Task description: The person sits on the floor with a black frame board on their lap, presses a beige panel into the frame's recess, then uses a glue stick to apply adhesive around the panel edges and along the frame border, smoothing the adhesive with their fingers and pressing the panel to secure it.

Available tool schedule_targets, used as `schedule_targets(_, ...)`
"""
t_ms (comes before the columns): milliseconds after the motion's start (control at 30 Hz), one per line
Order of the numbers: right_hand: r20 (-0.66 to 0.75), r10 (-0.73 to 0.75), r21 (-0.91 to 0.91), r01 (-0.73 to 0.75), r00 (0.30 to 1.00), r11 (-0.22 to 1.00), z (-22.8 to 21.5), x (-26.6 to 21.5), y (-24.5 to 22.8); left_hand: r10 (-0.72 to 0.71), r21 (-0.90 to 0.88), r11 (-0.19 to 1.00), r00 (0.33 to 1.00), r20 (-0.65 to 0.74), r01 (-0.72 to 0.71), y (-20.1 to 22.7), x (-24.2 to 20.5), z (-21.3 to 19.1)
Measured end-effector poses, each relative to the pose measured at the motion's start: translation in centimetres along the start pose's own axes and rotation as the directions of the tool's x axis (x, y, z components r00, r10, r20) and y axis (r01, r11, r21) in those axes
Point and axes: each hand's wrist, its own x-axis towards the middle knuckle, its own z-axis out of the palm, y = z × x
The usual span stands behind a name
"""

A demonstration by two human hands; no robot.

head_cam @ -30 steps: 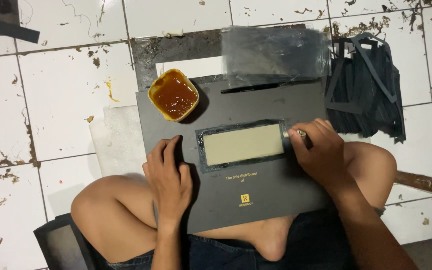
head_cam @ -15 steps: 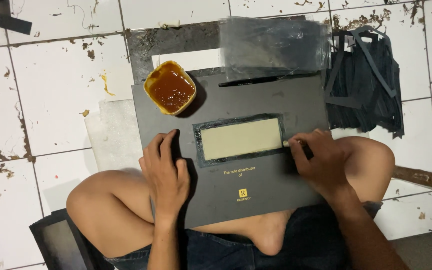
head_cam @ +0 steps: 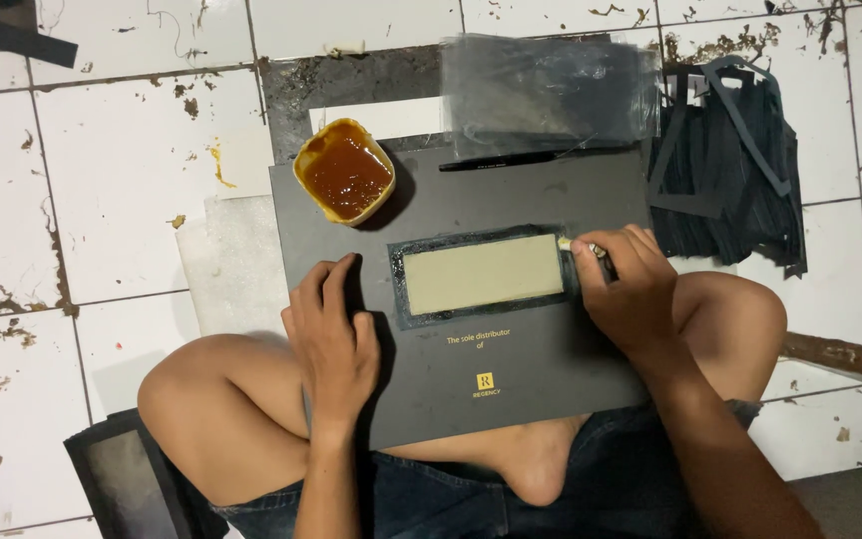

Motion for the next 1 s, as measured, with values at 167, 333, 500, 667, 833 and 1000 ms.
schedule_targets(167,0.046,0.066,-0.019,-0.065,0.997,0.998,-1.3,-2.9,-0.4,-0.002,-0.006,1.000,1.000,0.006,0.002,-0.2,-0.1,0.1)
schedule_targets(333,0.053,0.102,-0.024,-0.101,0.993,0.995,-1.1,-3.0,-0.1,-0.005,0.000,1.000,1.000,0.000,0.005,0.1,0.0,0.0)
schedule_targets(500,-0.034,0.008,0.041,-0.006,0.999,0.999,0.4,0.7,0.7,0.006,0.003,1.000,1.000,-0.004,-0.006,-0.3,-0.2,0.2)
schedule_targets(667,-0.042,-0.007,0.060,0.010,0.999,0.998,0.5,0.8,1.3,0.000,-0.001,1.000,1.000,-0.007,0.000,-0.2,-0.1,0.1)
schedule_targets(833,0.042,0.040,-0.024,-0.039,0.998,0.999,-1.6,-2.3,-0.7,-0.001,0.006,1.000,1.000,-0.006,0.001,-0.2,-0.1,0.1)
schedule_targets(1000,0.070,0.109,0.007,-0.110,0.992,0.994,-2.9,-4.5,-2.2,0.012,-0.013,1.000,1.000,-0.009,-0.012,0.1,-0.1,-0.2)
